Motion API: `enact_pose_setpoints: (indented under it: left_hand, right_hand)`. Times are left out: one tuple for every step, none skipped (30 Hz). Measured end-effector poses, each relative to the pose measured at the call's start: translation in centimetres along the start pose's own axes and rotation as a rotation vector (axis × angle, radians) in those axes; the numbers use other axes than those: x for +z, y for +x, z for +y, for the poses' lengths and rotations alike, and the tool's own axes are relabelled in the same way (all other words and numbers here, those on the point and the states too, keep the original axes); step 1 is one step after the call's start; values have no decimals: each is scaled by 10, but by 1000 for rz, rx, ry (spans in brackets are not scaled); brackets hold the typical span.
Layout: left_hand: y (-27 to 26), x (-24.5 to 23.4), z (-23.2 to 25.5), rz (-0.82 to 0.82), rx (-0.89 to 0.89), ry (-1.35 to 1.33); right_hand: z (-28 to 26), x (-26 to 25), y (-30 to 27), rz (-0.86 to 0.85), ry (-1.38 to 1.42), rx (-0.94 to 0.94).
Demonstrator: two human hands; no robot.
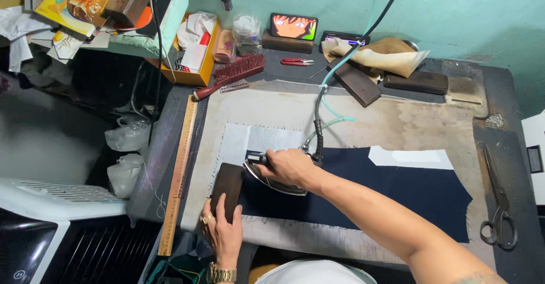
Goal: The person irons a piece of dark blue fabric using a steam iron and a wooden block, then cuts along the marked edges of the fabric with shears.
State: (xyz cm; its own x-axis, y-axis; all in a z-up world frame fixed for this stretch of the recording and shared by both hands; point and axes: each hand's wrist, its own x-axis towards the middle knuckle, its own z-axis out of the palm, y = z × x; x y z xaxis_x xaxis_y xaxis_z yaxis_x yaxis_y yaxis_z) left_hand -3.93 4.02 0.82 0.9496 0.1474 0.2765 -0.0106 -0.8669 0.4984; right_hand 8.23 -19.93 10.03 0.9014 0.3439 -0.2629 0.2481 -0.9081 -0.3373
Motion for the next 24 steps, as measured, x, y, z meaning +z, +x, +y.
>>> enact_pose_setpoints:
  left_hand:
    - [-3,-5,-3,-8,2,-2]
    - [-3,-6,-6,-12,-3,-7]
    - [-2,-8,-9,3,20,15]
    - [-1,-9,-11,18,43,37]
    - [2,-10,-12,13,35,38]
    - [5,-10,-11,18,34,10]
    - [8,-11,-12,18,36,-18]
    - [11,-8,-13,8,33,-15]
    - [15,-6,-14,-12,33,-77]
    - [18,-3,-14,-32,31,-139]
    - [24,-3,-12,-50,39,-142]
    - [29,-3,-9,-50,83,-110]
    - [34,-2,-5,-51,129,-81]
    - [37,-1,-1,-70,139,-88]
    - [41,2,4,-62,167,-76]
    - [44,5,9,-53,196,-64]
    - [44,11,14,-69,210,-75]
    - [43,16,19,-74,203,-74]
    - [40,21,25,-79,195,-71]
    - [39,25,32,-96,207,-80]
    - [37,29,39,-101,189,-84]
    - [35,33,45,-106,172,-88]
    - [37,35,48,-109,168,-90]
    - [38,37,51,-95,175,-56]
  right_hand:
    - [-4,-6,15,13,5,-14]
    - [-4,-5,35,7,2,-10]
    - [-4,-3,54,66,-16,-15]
    - [-4,-1,74,126,-35,-21]
    - [-7,-9,88,117,-34,-22]
    - [-10,-15,102,92,-28,58]
    - [-13,-21,114,67,-18,144]
    - [-15,-24,119,58,-13,147]
    - [-16,-27,122,97,93,241]
    - [-16,-30,124,137,199,336]
    - [-13,-28,120,134,205,354]
    - [-10,-26,114,155,200,410]
    - [-6,-24,107,176,193,469]
    - [-3,-25,96,173,197,491]
    - [2,-26,84,161,179,533]
    - [5,-28,72,150,161,575]
    - [12,-30,61,151,164,598]
    - [18,-32,49,155,190,639]
    - [24,-34,37,157,217,678]
    - [30,-37,26,157,221,700]
    - [36,-40,18,152,241,732]
    - [41,-44,9,146,261,763]
    - [48,-44,3,142,257,764]
    - [55,-44,-3,152,220,768]
